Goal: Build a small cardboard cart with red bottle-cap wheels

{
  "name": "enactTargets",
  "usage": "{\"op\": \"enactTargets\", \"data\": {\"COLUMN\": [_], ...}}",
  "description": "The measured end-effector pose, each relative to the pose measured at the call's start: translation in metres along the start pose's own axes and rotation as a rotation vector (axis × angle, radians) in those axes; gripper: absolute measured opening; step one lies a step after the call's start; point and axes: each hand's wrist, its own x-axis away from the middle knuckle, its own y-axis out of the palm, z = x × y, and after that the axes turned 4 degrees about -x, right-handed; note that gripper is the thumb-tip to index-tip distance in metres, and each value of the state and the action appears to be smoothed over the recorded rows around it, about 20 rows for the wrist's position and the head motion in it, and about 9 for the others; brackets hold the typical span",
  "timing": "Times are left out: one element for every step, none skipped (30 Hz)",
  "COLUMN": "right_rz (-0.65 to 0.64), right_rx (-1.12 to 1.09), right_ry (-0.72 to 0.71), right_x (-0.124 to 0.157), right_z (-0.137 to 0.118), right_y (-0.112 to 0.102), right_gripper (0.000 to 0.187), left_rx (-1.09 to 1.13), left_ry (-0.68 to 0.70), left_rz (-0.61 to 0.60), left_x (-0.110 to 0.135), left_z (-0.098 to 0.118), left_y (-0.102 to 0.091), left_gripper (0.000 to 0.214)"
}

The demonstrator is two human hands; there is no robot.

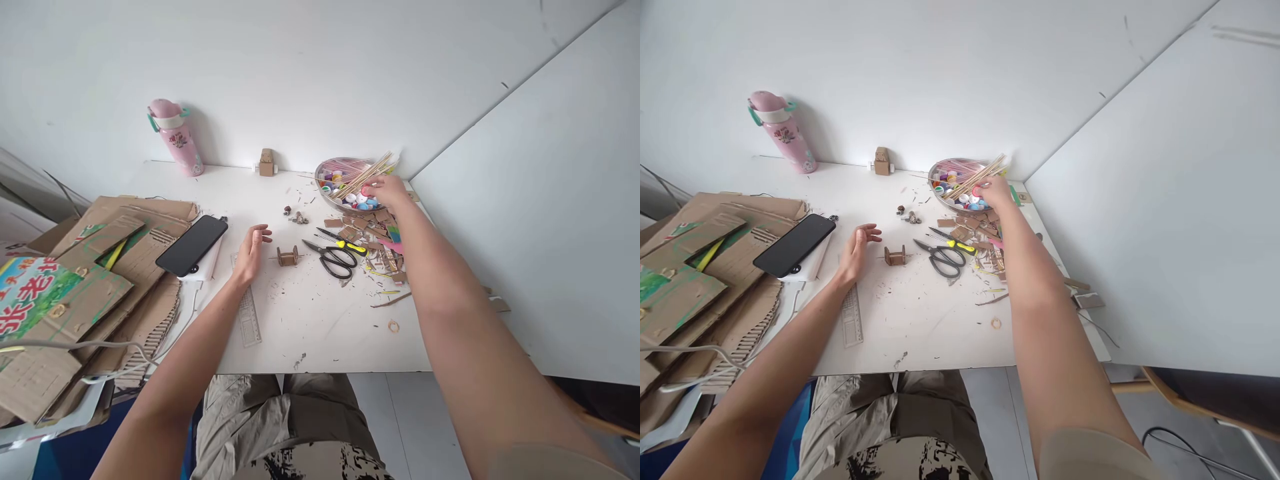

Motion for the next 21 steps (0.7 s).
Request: {"op": "enactTargets", "data": {"right_rz": [-0.001,-0.002,-0.005,-0.005,-0.002,0.002,0.006,0.010,0.017,0.024,0.027,0.027,0.025,0.023,0.022,0.020,0.018,0.015,0.011,0.008,0.009], "right_rx": [-0.066,-0.126,-0.179,-0.215,-0.223,-0.211,-0.189,-0.164,-0.144,-0.121,-0.086,-0.030,0.041,0.117,0.190,0.250,0.290,0.318,0.341,0.360,0.377], "right_ry": [0.039,0.074,0.106,0.135,0.158,0.179,0.197,0.210,0.221,0.228,0.227,0.216,0.193,0.161,0.125,0.092,0.064,0.039,0.013,-0.015,-0.046], "right_x": [0.002,0.004,0.005,0.007,0.008,0.009,0.009,0.010,0.010,0.009,0.009,0.008,0.007,0.006,0.004,0.002,-0.001,-0.003,-0.006,-0.008,-0.010], "right_z": [0.000,-0.002,-0.003,-0.005,-0.007,-0.008,-0.009,-0.010,-0.010,-0.010,-0.010,-0.009,-0.007,-0.006,-0.004,-0.002,0.000,0.002,0.003,0.005,0.006], "right_y": [-0.004,-0.007,-0.010,-0.012,-0.014,-0.017,-0.019,-0.021,-0.022,-0.023,-0.024,-0.024,-0.023,-0.021,-0.019,-0.016,-0.014,-0.012,-0.010,-0.008,-0.008], "right_gripper": [0.016,0.017,0.019,0.021,0.023,0.025,0.026,0.027,0.027,0.028,0.029,0.030,0.030,0.030,0.029,0.027,0.025,0.024,0.023,0.021,0.020], "left_rx": [-0.001,-0.001,-0.001,0.000,0.001,0.000,-0.002,-0.006,-0.011,-0.016,-0.021,-0.025,-0.028,-0.029,-0.029,-0.027,-0.026,-0.025,-0.025,-0.025,-0.025], "left_ry": [-0.003,-0.007,-0.011,-0.014,-0.019,-0.024,-0.029,-0.032,-0.032,-0.030,-0.026,-0.021,-0.016,-0.010,-0.005,-0.001,0.001,0.003,0.003,0.003,0.002], "left_rz": [0.002,0.002,0.000,-0.003,-0.004,-0.003,-0.001,0.000,0.000,-0.003,-0.007,-0.011,-0.015,-0.018,-0.020,-0.020,-0.019,-0.018,-0.016,-0.015,-0.013], "left_x": [0.000,0.000,0.000,0.000,0.000,0.000,0.000,0.000,0.000,0.000,0.001,0.001,0.001,0.001,0.000,0.000,0.000,0.000,0.000,0.000,0.000], "left_z": [0.000,0.001,0.001,0.001,0.001,0.001,0.002,0.002,0.003,0.003,0.003,0.003,0.004,0.003,0.003,0.003,0.002,0.002,0.002,0.001,0.001], "left_y": [0.000,0.000,0.000,0.000,0.000,-0.001,-0.001,-0.001,-0.002,-0.002,-0.002,-0.003,-0.003,-0.003,-0.003,-0.003,-0.003,-0.003,-0.003,-0.003,-0.003], "left_gripper": [0.076,0.073,0.071,0.069,0.066,0.065,0.064,0.064,0.065,0.068,0.070,0.073,0.076,0.078,0.079,0.081,0.082,0.082,0.083,0.083,0.084]}}
